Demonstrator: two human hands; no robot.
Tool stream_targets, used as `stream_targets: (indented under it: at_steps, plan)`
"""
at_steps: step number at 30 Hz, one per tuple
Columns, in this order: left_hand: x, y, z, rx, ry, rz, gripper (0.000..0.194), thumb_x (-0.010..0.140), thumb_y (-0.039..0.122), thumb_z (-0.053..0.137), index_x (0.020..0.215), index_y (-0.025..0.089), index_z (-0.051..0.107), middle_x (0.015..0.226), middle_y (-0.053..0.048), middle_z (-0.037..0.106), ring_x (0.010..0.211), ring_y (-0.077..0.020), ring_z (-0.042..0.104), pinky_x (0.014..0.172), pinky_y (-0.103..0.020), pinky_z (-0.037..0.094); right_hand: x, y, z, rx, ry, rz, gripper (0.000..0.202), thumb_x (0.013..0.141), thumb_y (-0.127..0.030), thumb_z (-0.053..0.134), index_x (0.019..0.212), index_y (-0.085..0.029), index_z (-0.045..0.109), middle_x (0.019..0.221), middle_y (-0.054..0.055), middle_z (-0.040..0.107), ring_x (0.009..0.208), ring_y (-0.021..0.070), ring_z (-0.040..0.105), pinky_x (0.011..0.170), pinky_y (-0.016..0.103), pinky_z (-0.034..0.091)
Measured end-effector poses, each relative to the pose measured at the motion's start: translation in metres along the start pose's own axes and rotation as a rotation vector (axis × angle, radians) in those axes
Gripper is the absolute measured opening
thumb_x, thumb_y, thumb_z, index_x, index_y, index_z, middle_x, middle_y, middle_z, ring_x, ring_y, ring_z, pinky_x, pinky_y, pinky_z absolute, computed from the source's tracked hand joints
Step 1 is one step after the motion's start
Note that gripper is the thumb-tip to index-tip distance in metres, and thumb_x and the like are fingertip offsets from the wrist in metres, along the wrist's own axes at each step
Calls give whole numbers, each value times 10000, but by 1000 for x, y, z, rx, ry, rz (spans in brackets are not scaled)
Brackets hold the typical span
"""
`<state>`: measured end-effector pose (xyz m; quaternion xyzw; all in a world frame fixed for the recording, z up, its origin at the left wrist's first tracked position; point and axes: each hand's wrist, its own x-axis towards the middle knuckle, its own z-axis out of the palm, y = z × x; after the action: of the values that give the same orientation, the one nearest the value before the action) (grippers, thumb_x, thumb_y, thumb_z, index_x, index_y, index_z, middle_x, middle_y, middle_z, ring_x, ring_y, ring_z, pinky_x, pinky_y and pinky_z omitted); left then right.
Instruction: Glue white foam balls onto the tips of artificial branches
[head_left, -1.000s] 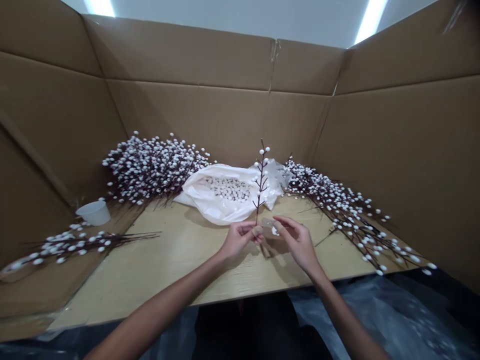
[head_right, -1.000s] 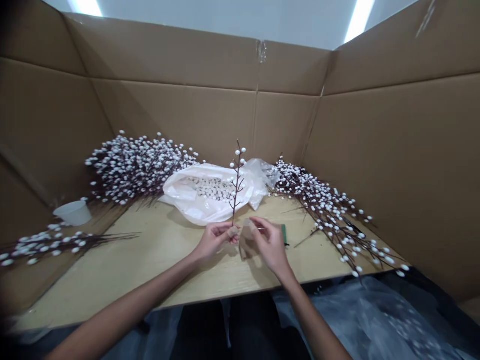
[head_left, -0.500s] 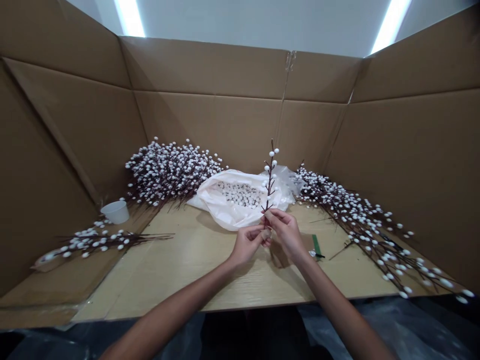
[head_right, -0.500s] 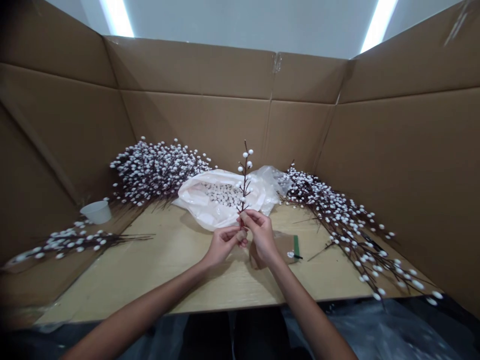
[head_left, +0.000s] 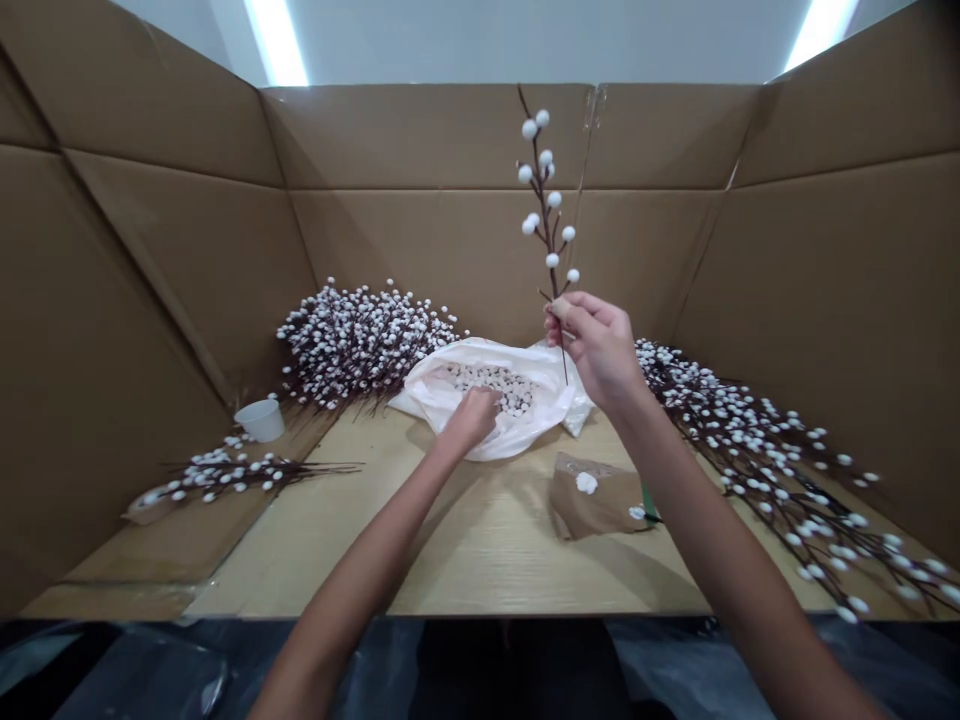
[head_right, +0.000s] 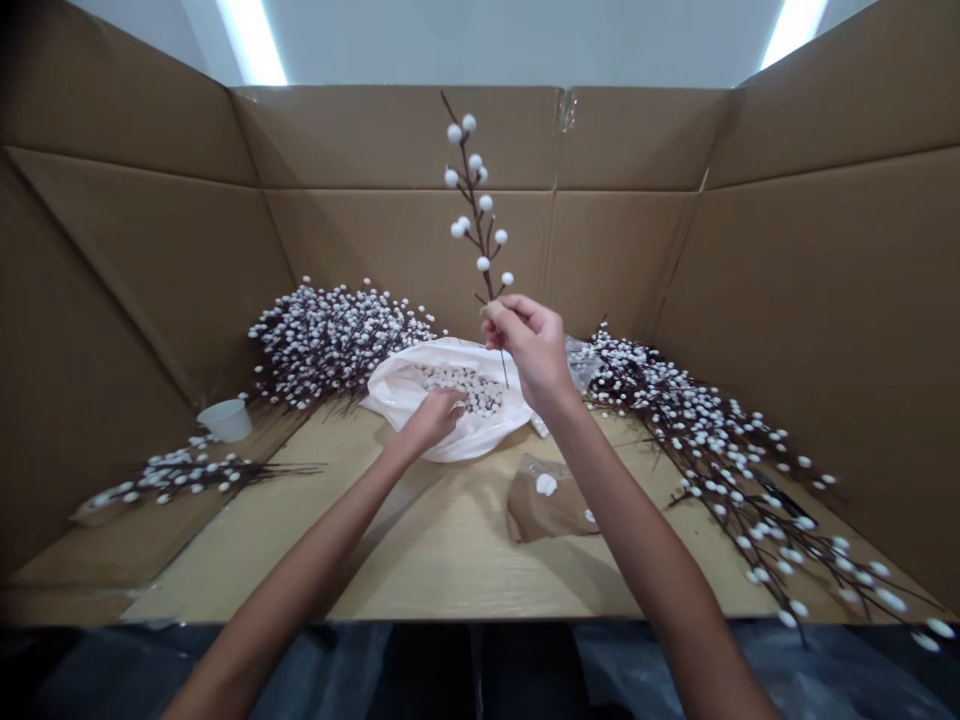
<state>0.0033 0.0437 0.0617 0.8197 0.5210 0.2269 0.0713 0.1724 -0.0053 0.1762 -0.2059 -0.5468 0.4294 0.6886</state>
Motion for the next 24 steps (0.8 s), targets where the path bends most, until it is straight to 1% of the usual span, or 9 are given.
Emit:
stream_targets:
  at_steps: [3, 6, 9, 11, 14, 18, 21, 22, 24]
  plan:
    - [20, -7, 0, 72, -40, -47, 301, 747, 16, 502, 945, 129, 699, 983, -151, 704, 983, -250, 625, 859, -320, 441, 8, -17, 11, 57, -39, -30, 78, 733, -247, 671, 698, -191, 630, 657, -14, 560, 598, 78, 506, 531, 199, 432]
    - [29, -9, 6, 139, -71, -90, 263, 741, 22, 497, 871, 127, 700, 930, -153, 706, 937, -252, 632, 830, -322, 447, 9, -25, 13, 78, -64, -64, 133, 767, -312, 668, 729, -195, 619, 694, -13, 559, 607, 74, 516, 548, 202, 448]
    - [32, -11, 14, 188, -76, -133, 271, 741, 24, 476, 859, 127, 697, 918, -152, 707, 928, -252, 635, 815, -322, 451, 6, -26, 9, 76, -73, -60, 181, 776, -365, 666, 742, -200, 601, 719, -12, 561, 616, 78, 526, 557, 210, 457]
    - [32, -12, 15, 200, -61, -149, 293, 739, 28, 478, 905, 133, 695, 952, -144, 709, 945, -244, 634, 819, -313, 451, 4, -25, 4, 108, -68, -40, 173, 763, -351, 676, 734, -197, 604, 717, -10, 567, 612, 79, 522, 555, 211, 458]
    - [32, -7, 9, 186, -17, -141, 297, 751, 61, 482, 948, 122, 695, 985, -149, 708, 956, -249, 635, 821, -320, 457, 1, -23, -3, 186, -53, 6, 120, 733, -288, 688, 712, -187, 628, 700, -4, 583, 597, 77, 514, 542, 206, 452]
    - [29, 15, -19, 104, 13, -60, 258, 757, 130, 500, 917, 101, 702, 909, -140, 717, 867, -254, 650, 772, -334, 477, 1, -21, -9, 189, -53, 55, 97, 707, -250, 684, 668, -174, 639, 653, 3, 581, 571, 82, 498, 521, 210, 436]
    - [23, 42, -51, -5, -77, 21, 165, 738, 190, 564, 788, 140, 713, 747, -69, 714, 717, -205, 658, 659, -280, 494, 2, -23, -13, 135, -62, 34, 111, 710, -258, 676, 654, -176, 628, 621, -7, 557, 543, 82, 472, 518, 223, 426]
    - [20, 50, -63, -73, -114, 49, 170, 752, 214, 565, 807, 148, 711, 747, -54, 715, 692, -184, 659, 635, -262, 500, 2, -23, -14, 125, -62, 22, 116, 713, -265, 676, 661, -176, 623, 620, -9, 552, 538, 81, 469, 523, 225, 425]
    - [13, 66, -85, -413, -153, 109, 170, 749, 247, 613, 830, 125, 698, 799, -77, 716, 709, -184, 664, 642, -270, 518, 3, -25, -17, 108, -62, -3, 128, 721, -283, 677, 685, -176, 616, 632, -12, 550, 538, 81, 472, 534, 230, 425]
